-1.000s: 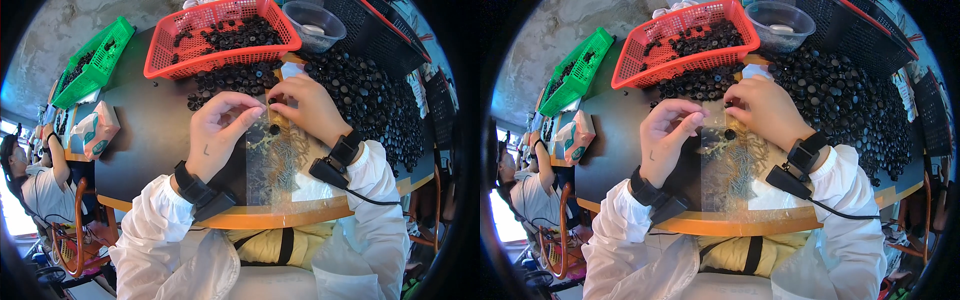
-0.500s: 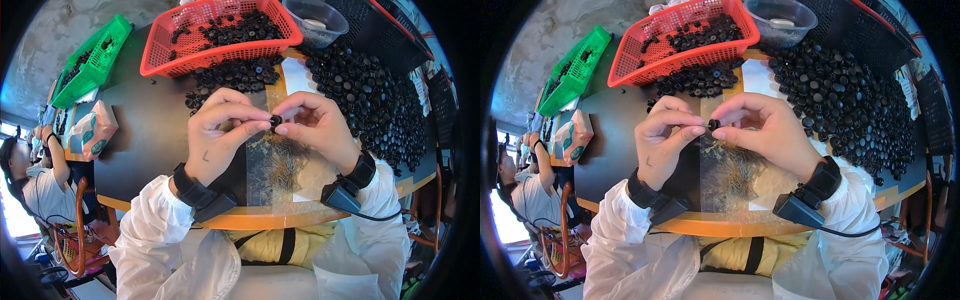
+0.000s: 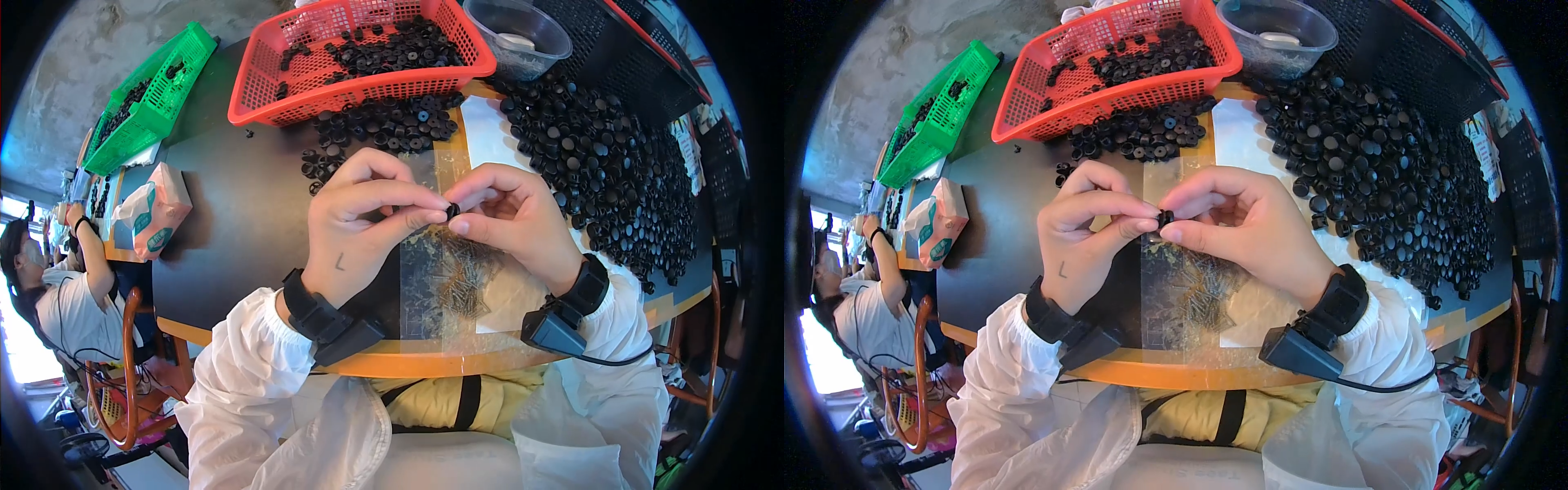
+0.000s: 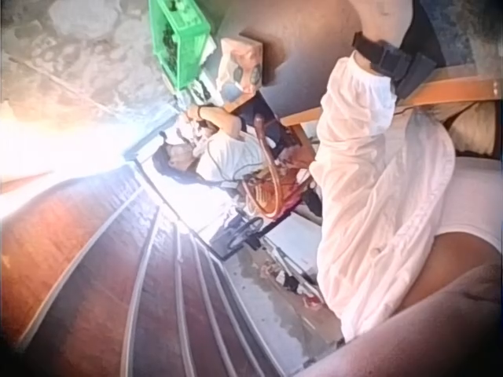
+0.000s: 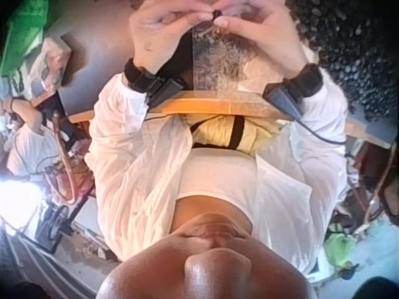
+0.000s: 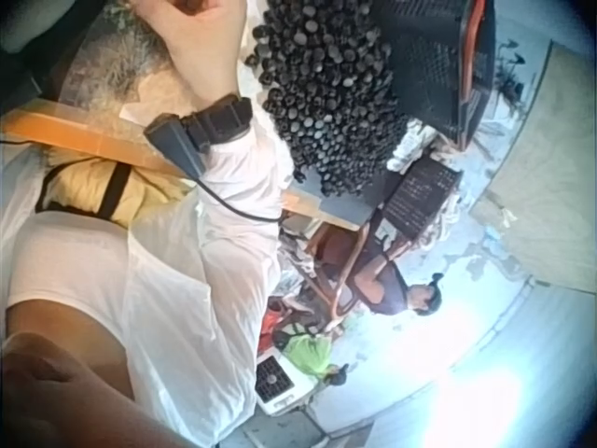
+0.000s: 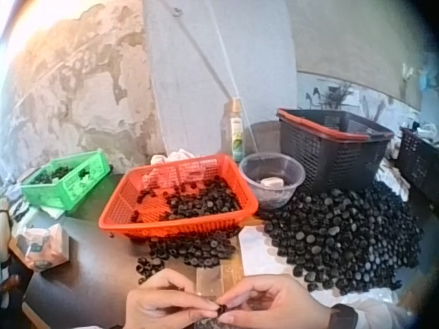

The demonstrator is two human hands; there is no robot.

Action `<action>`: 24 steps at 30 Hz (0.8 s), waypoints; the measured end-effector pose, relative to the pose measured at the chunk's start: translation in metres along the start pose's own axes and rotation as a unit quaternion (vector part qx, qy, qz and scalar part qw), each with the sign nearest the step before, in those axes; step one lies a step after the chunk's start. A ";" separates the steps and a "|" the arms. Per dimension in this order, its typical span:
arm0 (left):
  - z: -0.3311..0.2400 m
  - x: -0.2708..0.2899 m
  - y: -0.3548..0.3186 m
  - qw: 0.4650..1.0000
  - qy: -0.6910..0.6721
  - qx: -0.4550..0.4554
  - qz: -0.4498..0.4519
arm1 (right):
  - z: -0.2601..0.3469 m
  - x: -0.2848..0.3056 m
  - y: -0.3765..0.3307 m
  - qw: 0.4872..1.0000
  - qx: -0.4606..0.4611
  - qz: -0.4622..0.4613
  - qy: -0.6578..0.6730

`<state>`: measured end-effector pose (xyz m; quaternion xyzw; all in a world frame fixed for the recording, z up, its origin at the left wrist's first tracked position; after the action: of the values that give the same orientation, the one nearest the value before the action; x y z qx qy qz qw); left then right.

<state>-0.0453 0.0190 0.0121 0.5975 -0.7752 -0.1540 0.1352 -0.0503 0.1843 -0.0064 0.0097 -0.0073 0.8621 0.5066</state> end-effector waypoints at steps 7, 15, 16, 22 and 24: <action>0.001 -0.004 0.006 0.999 0.049 0.005 0.020 | 0.001 0.010 -0.001 0.997 0.029 -0.071 0.031; 0.015 -0.016 0.008 0.940 0.316 -0.042 0.122 | -0.003 0.026 0.004 0.989 0.046 -0.138 0.013; 0.014 -0.017 0.008 0.941 0.314 -0.043 0.122 | -0.003 0.025 0.004 0.990 0.051 -0.130 -0.005; 0.019 -0.007 0.005 0.990 0.129 0.041 0.029 | -0.004 0.017 0.001 0.984 0.080 -0.141 -0.071; 0.018 -0.005 0.004 0.997 0.031 0.073 0.013 | 0.000 0.014 -0.003 0.980 0.089 -0.150 -0.097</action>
<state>-0.0548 0.0265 -0.0028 0.6003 -0.7874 -0.0770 0.1173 -0.0547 0.1980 -0.0059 0.1397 0.0216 0.7684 0.6241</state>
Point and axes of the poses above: each hand's wrist, its own y-axis towards the middle knuckle, its own x-axis out of the back of the hand, z = x × y, the point moved 6 cm from there along y, towards the middle knuckle, and after that the axes turned 12 degrees about -y, right-handed, at the moved point
